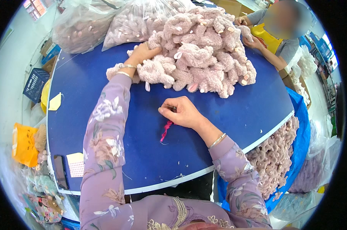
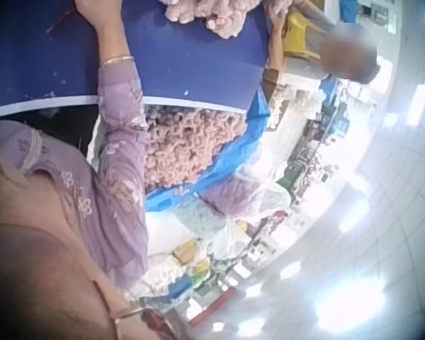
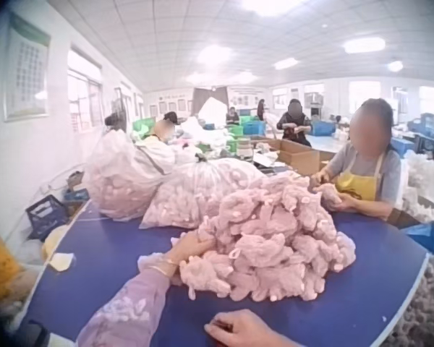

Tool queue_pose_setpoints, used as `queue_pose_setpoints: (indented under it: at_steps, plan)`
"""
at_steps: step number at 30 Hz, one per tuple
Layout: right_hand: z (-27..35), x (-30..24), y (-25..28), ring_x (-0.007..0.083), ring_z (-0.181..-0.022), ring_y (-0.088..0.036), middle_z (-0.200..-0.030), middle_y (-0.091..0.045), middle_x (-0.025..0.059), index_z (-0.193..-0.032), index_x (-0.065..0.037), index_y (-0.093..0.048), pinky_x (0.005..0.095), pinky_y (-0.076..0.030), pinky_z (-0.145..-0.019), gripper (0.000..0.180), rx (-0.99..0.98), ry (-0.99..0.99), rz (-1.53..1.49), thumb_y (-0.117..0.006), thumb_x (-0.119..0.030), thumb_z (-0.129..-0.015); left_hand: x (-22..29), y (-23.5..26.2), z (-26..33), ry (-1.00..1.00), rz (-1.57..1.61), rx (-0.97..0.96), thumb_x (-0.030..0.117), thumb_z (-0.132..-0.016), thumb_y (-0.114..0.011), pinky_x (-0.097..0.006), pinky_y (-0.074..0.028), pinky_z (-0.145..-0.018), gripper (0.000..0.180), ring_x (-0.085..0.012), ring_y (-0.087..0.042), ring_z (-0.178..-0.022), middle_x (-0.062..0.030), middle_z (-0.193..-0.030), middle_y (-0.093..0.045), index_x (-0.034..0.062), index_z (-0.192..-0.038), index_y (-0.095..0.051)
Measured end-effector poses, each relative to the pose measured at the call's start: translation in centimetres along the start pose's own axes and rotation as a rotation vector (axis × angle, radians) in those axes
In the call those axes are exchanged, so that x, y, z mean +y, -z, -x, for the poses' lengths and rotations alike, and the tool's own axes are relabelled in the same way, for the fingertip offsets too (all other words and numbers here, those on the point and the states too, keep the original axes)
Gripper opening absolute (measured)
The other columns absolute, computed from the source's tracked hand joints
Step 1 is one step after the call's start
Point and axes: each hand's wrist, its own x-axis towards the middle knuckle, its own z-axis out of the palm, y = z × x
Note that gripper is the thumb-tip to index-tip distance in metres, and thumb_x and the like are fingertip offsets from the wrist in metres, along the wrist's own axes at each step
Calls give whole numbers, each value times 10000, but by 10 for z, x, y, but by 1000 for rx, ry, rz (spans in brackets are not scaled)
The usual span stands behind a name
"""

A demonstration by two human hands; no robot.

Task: The person trims loose threads and excess fabric from small pink stuffed animals using scissors. They handle each item one at a time, rotate it to access different sides, and place the finished pieces on the blue table.

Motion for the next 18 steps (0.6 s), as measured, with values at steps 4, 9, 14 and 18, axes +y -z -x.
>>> queue_pose_setpoints:
  at_steps: [4,9,14,18]
  plan:
    - [-6,-7,1,143,-532,-536,-567,-577,107,-762,-20,-679,333,-451,-542,333,-222,43,92,-694,-346,-831,22,1,50,-59,-215,123,496,-751,-643,-421,-526,-745,560,-360,-690,-805,-230,-831,-694,-25,-954,-685]
    - [19,-30,18,125,-583,-561,-644,-629,17,-781,-57,-672,291,-470,-582,341,-387,-185,165,-655,-388,-865,74,-26,116,41,-336,46,586,-748,-572,-488,-498,-852,653,-414,-647,-908,-248,-917,-685,-35,-907,-694]
    - [65,-18,18,91,-698,-567,-703,-639,-9,-822,-50,-692,256,-451,-660,304,-371,-256,220,-639,-339,-901,84,-36,151,-213,145,250,530,-877,-570,-395,-415,-1019,714,-378,-541,-1189,-277,-1244,-570,-82,-1242,-531]
    - [127,-23,28,66,-595,-496,-694,-599,-4,-897,2,-668,215,-382,-543,251,-89,-135,18,-590,-234,-934,102,51,216,-308,213,374,341,-1044,-363,-339,-336,-1109,487,-227,-496,-1271,-163,-1347,-548,-31,-1321,-514]
